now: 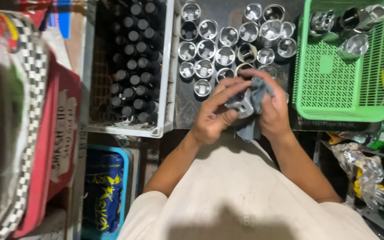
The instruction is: Cleaning and wiping multiple motorcycle engine pistons with a cloth.
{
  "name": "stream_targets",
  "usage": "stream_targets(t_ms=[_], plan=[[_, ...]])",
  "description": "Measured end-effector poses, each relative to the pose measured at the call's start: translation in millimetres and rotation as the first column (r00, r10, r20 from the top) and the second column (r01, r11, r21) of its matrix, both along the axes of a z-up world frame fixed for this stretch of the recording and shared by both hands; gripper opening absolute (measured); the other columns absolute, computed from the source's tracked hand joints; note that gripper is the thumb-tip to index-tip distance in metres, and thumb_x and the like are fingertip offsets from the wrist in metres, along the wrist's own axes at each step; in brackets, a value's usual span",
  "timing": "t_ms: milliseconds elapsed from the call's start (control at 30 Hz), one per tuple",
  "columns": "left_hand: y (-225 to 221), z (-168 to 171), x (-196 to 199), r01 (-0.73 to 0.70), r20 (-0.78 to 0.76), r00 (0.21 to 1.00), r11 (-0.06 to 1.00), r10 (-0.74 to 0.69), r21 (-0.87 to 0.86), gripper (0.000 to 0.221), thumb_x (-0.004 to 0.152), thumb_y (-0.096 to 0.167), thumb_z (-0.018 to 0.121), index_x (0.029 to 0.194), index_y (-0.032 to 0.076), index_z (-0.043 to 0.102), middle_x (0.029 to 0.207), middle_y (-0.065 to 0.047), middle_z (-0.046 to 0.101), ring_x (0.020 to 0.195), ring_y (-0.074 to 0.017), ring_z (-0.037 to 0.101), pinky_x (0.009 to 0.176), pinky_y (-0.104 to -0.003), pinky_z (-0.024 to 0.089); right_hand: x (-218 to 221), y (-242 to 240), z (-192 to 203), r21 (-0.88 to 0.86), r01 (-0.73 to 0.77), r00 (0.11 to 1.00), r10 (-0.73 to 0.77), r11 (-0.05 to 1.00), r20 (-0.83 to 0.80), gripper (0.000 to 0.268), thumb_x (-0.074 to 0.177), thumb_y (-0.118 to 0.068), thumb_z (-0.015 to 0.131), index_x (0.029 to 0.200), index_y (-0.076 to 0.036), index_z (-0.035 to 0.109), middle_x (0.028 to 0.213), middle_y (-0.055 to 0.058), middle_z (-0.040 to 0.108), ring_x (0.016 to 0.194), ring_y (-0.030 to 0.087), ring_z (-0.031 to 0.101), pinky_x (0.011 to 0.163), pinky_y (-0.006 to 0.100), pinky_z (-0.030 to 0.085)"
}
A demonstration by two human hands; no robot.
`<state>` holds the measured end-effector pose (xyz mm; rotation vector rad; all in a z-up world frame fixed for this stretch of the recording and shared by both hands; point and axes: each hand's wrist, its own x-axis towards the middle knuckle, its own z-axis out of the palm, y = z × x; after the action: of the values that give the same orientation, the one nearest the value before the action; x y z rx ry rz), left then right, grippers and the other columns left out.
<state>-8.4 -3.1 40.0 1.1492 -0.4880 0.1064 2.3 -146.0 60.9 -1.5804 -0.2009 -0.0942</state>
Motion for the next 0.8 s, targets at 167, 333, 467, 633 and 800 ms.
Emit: stream_targets(t_ms=[167, 333, 467, 633, 800], plan=[[-2, 4, -6, 0.034, -0.226, 0.967, 0.935, -0.12, -0.353, 0.06, 0.104, 0.036, 0.057, 0.15, -0.002, 0.046, 0.14, -0.013, 0.056, 0.131, -0.0161, 0.052, 0.119, -0.033, 0.038, 0, 19, -11, -0.141, 0.092, 0.987, -0.072, 0.986, 0.141, 0.051, 0.1, -0.04, 0.059, 0.13, 0.001, 0.064, 0.119, 0.02, 0.068, 0.113, 0.027, 0.063, 0.102, 0.043, 0.048], [8, -9, 0, -0.009, -0.21, 0.976, 0.945, -0.063, -0.327, 0.054, 0.104, 0.033, 0.061, 0.145, 0.002, 0.048, 0.136, -0.011, 0.058, 0.126, -0.0142, 0.054, 0.113, -0.031, 0.042, -1, 46, -10, -0.154, 0.404, 0.878, -0.335, 0.902, 0.343, 0.046, 0.097, -0.035, 0.076, 0.128, -0.004, 0.062, 0.117, 0.013, 0.06, 0.11, 0.023, 0.058, 0.103, 0.039, 0.044], [8, -11, 3, -0.029, -0.222, 0.974, 0.954, -0.04, -0.3, 0.052, 0.104, 0.035, 0.062, 0.142, 0.003, 0.049, 0.134, -0.008, 0.057, 0.124, -0.0124, 0.053, 0.113, -0.031, 0.041, 2, 49, -19, -0.173, 0.472, 0.727, -0.271, 0.864, 0.63, 0.022, 0.101, -0.023, 0.071, 0.108, -0.001, 0.075, 0.109, 0.017, 0.065, 0.104, 0.035, 0.059, 0.1, 0.047, 0.043], [7, -4, 11, -0.112, -0.157, 0.984, 0.981, 0.087, -0.16, 0.057, 0.104, 0.041, 0.062, 0.145, 0.005, 0.047, 0.133, -0.006, 0.055, 0.126, -0.0107, 0.05, 0.116, -0.032, 0.038, -11, 45, -12, -0.334, 0.414, 0.749, -0.108, 0.847, 0.654, 0.049, 0.112, -0.034, 0.044, 0.137, 0.003, 0.063, 0.14, 0.022, 0.062, 0.126, 0.041, 0.056, 0.109, 0.049, 0.041], [-17, 10, 11, -0.23, -0.104, 0.969, 0.972, 0.226, -0.036, 0.057, 0.106, 0.039, 0.06, 0.15, 0.008, 0.042, 0.138, -0.003, 0.052, 0.132, -0.0094, 0.044, 0.122, -0.034, 0.032, 0, 21, 1, -0.417, 0.396, 0.787, -0.069, 0.818, 0.613, 0.038, 0.114, -0.02, 0.05, 0.143, 0.001, 0.061, 0.157, 0.023, 0.042, 0.14, 0.044, 0.044, 0.118, 0.051, 0.034]])
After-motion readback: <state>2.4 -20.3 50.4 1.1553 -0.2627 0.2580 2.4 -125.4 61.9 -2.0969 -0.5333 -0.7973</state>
